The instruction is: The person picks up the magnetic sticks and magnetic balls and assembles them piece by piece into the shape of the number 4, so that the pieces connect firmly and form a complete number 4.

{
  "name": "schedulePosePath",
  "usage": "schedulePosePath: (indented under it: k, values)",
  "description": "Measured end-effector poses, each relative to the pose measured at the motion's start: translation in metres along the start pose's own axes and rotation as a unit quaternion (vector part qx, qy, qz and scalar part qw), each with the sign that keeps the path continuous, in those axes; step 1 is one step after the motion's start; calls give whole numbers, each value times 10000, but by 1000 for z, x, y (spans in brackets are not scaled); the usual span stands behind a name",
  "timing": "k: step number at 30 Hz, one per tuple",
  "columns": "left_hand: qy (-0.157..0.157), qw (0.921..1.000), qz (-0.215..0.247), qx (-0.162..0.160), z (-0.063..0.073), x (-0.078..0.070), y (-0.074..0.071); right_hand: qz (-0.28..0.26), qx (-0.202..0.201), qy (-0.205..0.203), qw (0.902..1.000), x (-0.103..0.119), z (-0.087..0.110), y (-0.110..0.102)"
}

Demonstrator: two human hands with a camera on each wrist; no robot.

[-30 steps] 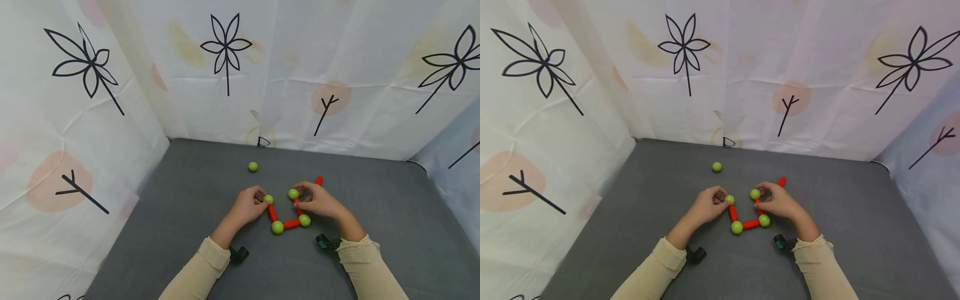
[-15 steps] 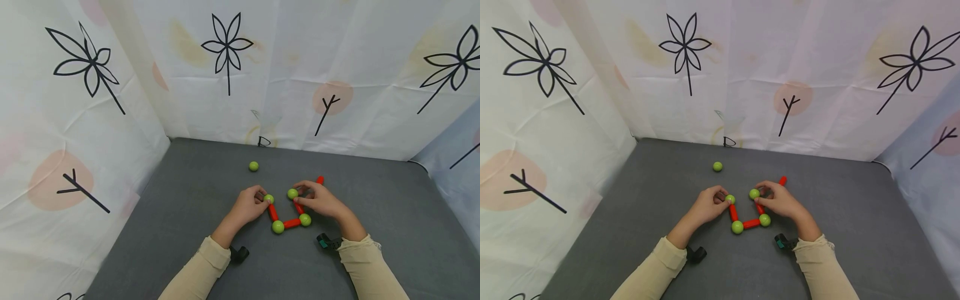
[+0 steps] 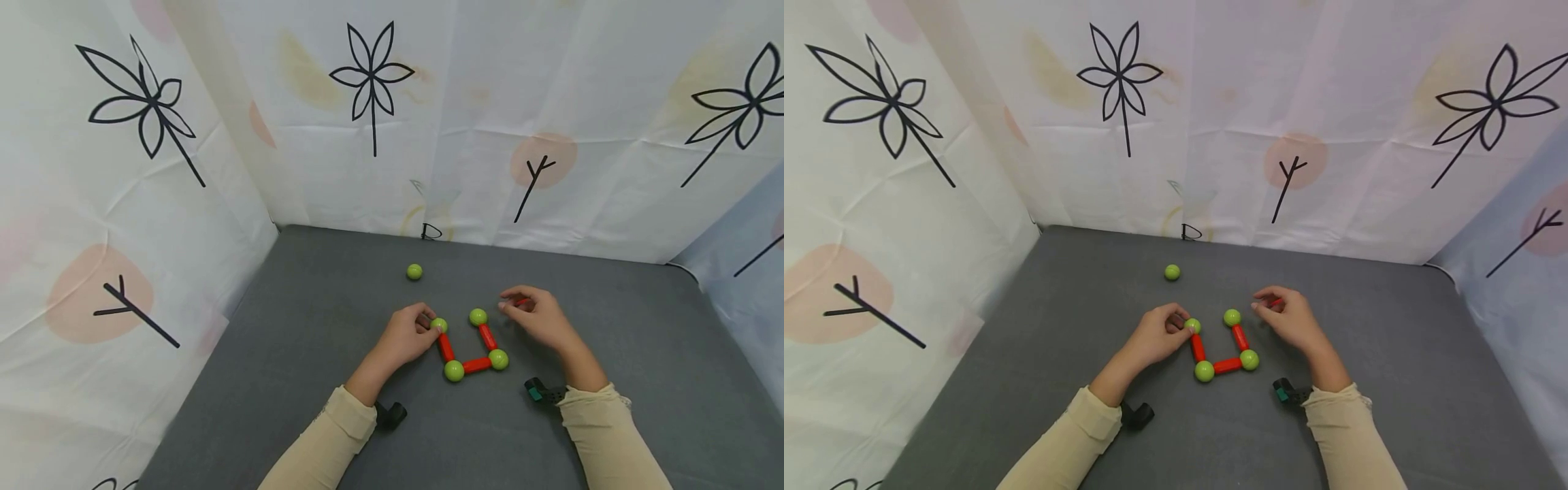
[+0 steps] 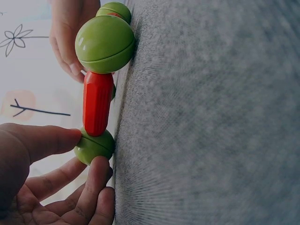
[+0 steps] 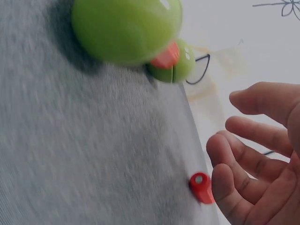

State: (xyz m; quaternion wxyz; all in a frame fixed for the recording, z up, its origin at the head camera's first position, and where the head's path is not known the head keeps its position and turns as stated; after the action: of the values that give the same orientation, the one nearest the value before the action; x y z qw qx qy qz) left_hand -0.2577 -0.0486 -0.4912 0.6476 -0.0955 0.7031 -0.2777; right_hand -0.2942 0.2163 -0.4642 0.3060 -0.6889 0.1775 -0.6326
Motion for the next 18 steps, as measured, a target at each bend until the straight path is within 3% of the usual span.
schedulePosePath:
  k: [18]
  values:
    - [-57, 9999, -75, -38, 0, 3, 1, 229, -972, 926, 9907, -43, -1, -31]
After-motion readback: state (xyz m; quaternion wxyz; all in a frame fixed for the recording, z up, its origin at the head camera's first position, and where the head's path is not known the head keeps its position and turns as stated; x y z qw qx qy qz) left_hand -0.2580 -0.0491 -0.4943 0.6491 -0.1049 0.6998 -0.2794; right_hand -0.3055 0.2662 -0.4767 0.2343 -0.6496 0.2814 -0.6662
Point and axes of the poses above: each hand's wrist, its own z-axis away from the middle knuckle, its own y-axis out of the palm, x = y × z, the point moved 7 cm from there along -z, towards the middle knuckle, and after that the axes turned 5 degrees about y, right-handed, at the moved point
